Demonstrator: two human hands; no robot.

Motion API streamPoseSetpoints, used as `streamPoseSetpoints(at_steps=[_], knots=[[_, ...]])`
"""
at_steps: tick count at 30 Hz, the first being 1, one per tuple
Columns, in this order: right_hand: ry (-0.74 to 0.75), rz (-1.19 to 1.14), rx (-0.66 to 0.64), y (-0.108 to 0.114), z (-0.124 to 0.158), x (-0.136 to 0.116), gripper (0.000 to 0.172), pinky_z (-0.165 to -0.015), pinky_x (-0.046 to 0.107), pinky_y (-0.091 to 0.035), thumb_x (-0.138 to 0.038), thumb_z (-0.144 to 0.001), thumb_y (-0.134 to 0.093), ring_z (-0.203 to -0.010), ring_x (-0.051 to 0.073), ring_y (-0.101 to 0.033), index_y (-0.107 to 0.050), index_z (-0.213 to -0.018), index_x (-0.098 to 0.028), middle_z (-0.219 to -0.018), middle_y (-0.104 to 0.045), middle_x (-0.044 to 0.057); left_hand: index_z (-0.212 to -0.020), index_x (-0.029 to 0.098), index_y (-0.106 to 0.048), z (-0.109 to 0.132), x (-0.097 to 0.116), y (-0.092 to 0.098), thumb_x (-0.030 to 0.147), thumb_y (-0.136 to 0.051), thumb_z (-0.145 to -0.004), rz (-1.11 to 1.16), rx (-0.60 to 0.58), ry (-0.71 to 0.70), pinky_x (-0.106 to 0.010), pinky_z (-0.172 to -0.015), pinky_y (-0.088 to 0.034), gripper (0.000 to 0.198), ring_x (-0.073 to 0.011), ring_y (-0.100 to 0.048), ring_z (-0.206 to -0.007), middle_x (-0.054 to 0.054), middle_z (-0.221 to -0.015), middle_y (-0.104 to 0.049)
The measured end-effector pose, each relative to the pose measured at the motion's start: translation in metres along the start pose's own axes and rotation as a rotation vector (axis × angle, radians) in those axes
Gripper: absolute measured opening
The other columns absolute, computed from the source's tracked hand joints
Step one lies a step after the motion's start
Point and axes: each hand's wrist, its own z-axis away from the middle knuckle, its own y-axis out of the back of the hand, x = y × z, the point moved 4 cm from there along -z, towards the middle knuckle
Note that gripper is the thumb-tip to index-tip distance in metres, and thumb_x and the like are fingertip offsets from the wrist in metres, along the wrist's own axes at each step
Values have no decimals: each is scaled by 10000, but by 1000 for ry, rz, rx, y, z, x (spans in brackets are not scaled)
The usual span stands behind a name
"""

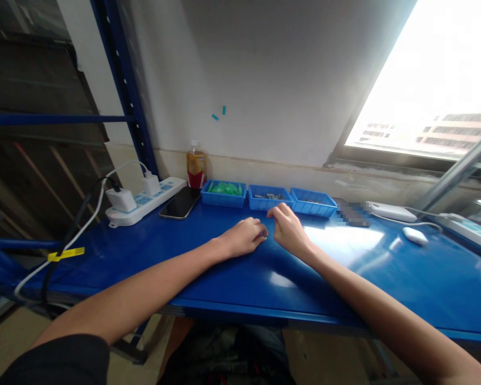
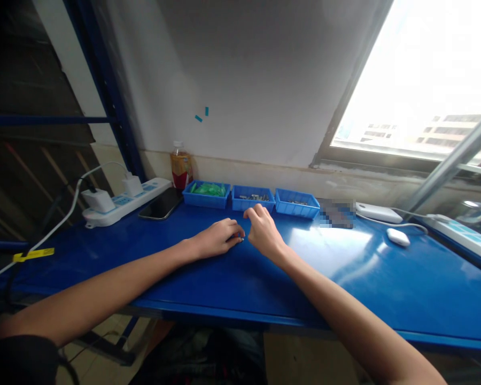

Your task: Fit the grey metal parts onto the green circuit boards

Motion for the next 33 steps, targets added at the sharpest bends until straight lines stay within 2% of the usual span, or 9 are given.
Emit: streamPoseSetpoints(at_steps=[4, 9, 15, 19, 22, 26, 29, 33], knots=[[21, -81, -117, -11, 4, -7, 332, -680, 278, -455, 24, -692, -374, -743, 179, -529, -521, -894, -195, -849, -534, 55, -896, 164, -637, -2, -9, 0, 205, -516, -850, 14, 24, 60, -296, -748, -434, 136, -227, -578, -832, -86, -853, -620], [20, -127, -184, -10, 5, -6, 277, -785, 313, -462, -83, -786, -463, -894, 200, -559, -504, -1040, -187, -977, -568, 82, -854, 144, -619, -4, -13, 6, 255, -481, -882, 81, 131, 118, -308, -750, -430, 179, -225, -575, -823, -93, -849, -626], [-4, -111, -140, -4, 4, -5, 224, -750, 315, -462, -224, -804, -583, -855, 201, -570, -508, -1014, -197, -920, -589, 58, -865, 137, -651, -5, -22, 10, 330, -481, -879, 377, 238, 317, -258, -676, -430, 257, -174, -588, -747, -52, -824, -667], [8, -91, -105, -3, 2, -4, 78, -733, 300, -460, -248, -865, -534, -820, 187, -579, -534, -932, -208, -890, -602, 52, -847, 116, -654, -6, -26, 4, 420, -479, -870, 578, 208, 346, -240, -611, -421, 352, -164, -578, -699, -46, -744, -651], [9, -77, -90, -2, 2, -5, 70, -729, 293, -459, -267, -891, -506, -805, 182, -583, -540, -906, -207, -876, -607, 53, -821, 112, -645, -7, -29, 0, 439, -447, -879, 682, 186, 362, -249, -619, -439, 387, -154, -574, -663, -41, -711, -639], [-20, -63, -78, 0, 2, -6, 120, -711, 278, -447, -268, -917, -459, -773, 171, -580, -544, -863, -203, -829, -601, 45, -930, 127, -636, -6, -28, 3, 365, -401, -900, 623, 227, 358, -269, -682, -466, 336, -168, -608, -747, -58, -806, -663], [-45, -53, -69, 0, 1, -5, 153, -688, 275, -436, -259, -924, -437, -750, 168, -571, -541, -830, -198, -810, -595, 44, -1041, 154, -590, -4, -19, 10, 292, -507, -844, 485, 287, 271, -260, -704, -470, 254, -166, -617, -793, -49, -862, -658], [-47, -59, -88, -3, 1, -4, 189, -682, 277, -432, -269, -930, -424, -749, 172, -571, -538, -797, -198, -784, -595, 41, -966, 156, -591, -3, -10, 14, 293, -564, -818, 372, 292, 175, -255, -711, -467, 204, -163, -616, -789, -49, -858, -659]])
